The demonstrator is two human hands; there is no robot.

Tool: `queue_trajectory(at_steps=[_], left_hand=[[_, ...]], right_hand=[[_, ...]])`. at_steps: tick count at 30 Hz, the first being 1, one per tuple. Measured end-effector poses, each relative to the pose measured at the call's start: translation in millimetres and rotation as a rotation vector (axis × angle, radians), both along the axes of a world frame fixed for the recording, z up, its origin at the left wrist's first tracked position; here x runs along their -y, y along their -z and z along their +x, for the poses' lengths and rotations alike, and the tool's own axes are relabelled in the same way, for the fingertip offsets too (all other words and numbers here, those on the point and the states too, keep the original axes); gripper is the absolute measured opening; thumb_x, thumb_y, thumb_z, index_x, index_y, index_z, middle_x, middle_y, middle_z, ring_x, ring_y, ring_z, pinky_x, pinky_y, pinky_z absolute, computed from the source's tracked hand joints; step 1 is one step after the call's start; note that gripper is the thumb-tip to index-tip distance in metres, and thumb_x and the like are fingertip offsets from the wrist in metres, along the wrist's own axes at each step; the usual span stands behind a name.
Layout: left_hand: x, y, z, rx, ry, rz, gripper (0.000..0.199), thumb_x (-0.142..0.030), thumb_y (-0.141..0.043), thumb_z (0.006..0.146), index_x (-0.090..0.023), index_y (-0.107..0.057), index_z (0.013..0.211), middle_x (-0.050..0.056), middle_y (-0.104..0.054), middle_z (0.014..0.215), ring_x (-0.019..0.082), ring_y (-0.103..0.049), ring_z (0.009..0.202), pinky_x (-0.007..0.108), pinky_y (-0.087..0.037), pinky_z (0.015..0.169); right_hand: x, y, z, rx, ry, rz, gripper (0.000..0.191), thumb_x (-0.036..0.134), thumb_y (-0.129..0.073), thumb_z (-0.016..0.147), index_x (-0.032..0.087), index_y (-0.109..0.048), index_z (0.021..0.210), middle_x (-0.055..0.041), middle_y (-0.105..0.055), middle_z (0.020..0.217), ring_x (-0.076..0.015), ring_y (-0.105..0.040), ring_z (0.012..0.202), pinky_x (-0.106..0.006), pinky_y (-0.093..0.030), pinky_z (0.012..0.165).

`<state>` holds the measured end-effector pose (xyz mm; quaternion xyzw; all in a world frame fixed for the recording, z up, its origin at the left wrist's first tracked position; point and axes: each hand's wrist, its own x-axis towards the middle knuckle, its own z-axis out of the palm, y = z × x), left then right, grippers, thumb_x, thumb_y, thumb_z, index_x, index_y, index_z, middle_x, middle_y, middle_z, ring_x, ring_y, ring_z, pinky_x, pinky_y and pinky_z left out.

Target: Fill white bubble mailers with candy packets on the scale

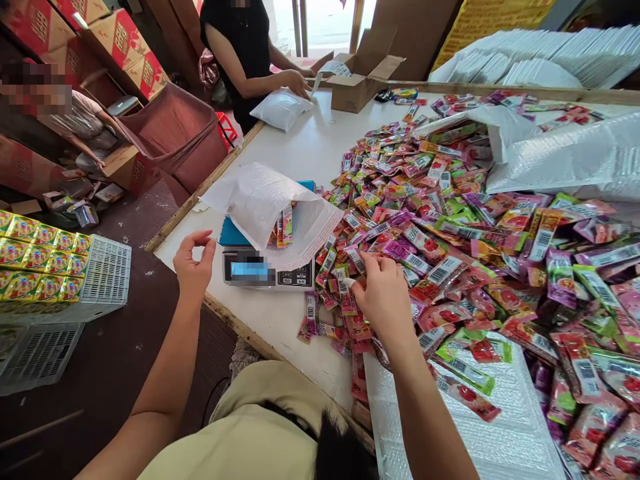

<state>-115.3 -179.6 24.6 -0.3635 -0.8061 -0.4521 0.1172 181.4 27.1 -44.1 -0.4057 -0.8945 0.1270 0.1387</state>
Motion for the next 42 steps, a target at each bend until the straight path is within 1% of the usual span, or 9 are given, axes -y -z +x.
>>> queue_trajectory(at_steps=[4,9,16,21,24,29,34,37,42], left_hand=[[-0.2,0.6,1.3,0.006,0.008,0.01,0.024,-0.038,-0.063,0.093,-0.021,-0.072,0.106,0.005,-0.072,0.095,0.018,-0.067,0.087,0.037,-0.05,0.091],[1.8,2.4,-0.6,0.009,0.0,0.009,0.023,-0.037,-0.064,0.092,-0.02,-0.072,0.105,0.005,-0.073,0.097,0.018,-0.067,0.086,0.036,-0.05,0.09],[8.0,6.8,-3.5,0.021,-0.021,-0.011,0.024,-0.039,-0.063,0.093,-0.02,-0.073,0.103,0.005,-0.073,0.097,0.018,-0.067,0.087,0.035,-0.05,0.092],[7.5,7.8,-1.9,0.031,-0.029,-0.013,0.025,-0.04,-0.063,0.092,-0.02,-0.073,0.103,0.006,-0.074,0.097,0.018,-0.068,0.087,0.037,-0.05,0.094],[6.1,8.0,-0.8,0.034,-0.027,-0.02,0.025,-0.04,-0.062,0.091,-0.02,-0.074,0.102,0.006,-0.074,0.097,0.018,-0.068,0.087,0.037,-0.05,0.093],[4.2,9.6,0.9,0.04,-0.003,-0.018,0.025,-0.04,-0.063,0.092,-0.02,-0.074,0.102,0.006,-0.074,0.097,0.019,-0.068,0.087,0.037,-0.05,0.093],[10.2,9.8,-3.6,0.041,-0.028,-0.032,0.025,-0.04,-0.062,0.093,-0.02,-0.074,0.101,0.007,-0.074,0.097,0.019,-0.068,0.088,0.037,-0.05,0.093],[18.9,10.7,-8.9,0.037,-0.07,-0.032,0.024,-0.041,-0.063,0.092,-0.02,-0.075,0.098,0.006,-0.074,0.095,0.018,-0.068,0.087,0.037,-0.05,0.094],[28.7,17.0,-12.1,0.054,-0.089,-0.034,0.022,-0.039,-0.064,0.091,-0.02,-0.075,0.096,0.004,-0.074,0.09,0.017,-0.067,0.083,0.033,-0.052,0.085]], right_hand=[[7.5,14.2,-3.0,0.19,0.079,0.055,0.066,0.027,-0.064,0.085,0.011,-0.048,0.147,-0.0221,-0.059,0.122,-0.0357,-0.058,0.108,-0.044,-0.049,0.087],[1.8,21.7,-2.4,0.197,0.087,-0.004,0.043,0.015,-0.048,0.088,0.009,-0.061,0.128,-0.0178,-0.063,0.104,-0.0291,-0.06,0.097,-0.035,-0.045,0.078],[-13.1,5.0,28.7,0.064,0.167,-0.069,0.036,0.024,-0.048,0.087,0.017,-0.069,0.116,-0.0144,-0.073,0.107,-0.0266,-0.065,0.085,-0.035,-0.042,0.066],[-16.2,-17.3,50.4,-0.196,0.241,-0.185,0.031,0.036,-0.057,0.081,0.025,-0.073,0.106,-0.0088,-0.075,0.085,-0.0268,-0.065,0.07,-0.04,-0.046,0.064],[-14.6,-31.7,52.6,-0.318,0.321,-0.212,0.029,0.036,-0.06,0.08,0.026,-0.074,0.103,-0.0105,-0.076,0.089,-0.0271,-0.067,0.072,-0.043,-0.051,0.069],[-16.1,-40.1,32.0,-0.413,0.174,-0.271,0.038,0.035,-0.055,0.081,0.023,-0.073,0.112,-0.0102,-0.076,0.106,-0.0279,-0.071,0.094,-0.043,-0.054,0.086],[-21.5,-39.1,3.2,-0.383,0.007,-0.364,0.043,0.036,-0.055,0.084,0.022,-0.07,0.121,-0.0082,-0.076,0.096,-0.0238,-0.069,0.08,-0.037,-0.053,0.073],[-24.9,-34.2,1.9,-0.329,0.024,-0.379,0.039,0.035,-0.054,0.084,0.022,-0.069,0.117,-0.0061,-0.075,0.089,-0.0209,-0.065,0.068,-0.033,-0.048,0.065],[-31.7,-16.2,18.6,-0.119,0.097,-0.341,0.02,0.035,-0.051,0.08,0.024,-0.064,0.091,-0.0046,-0.07,0.076,-0.0227,-0.061,0.064,-0.034,-0.041,0.061]])
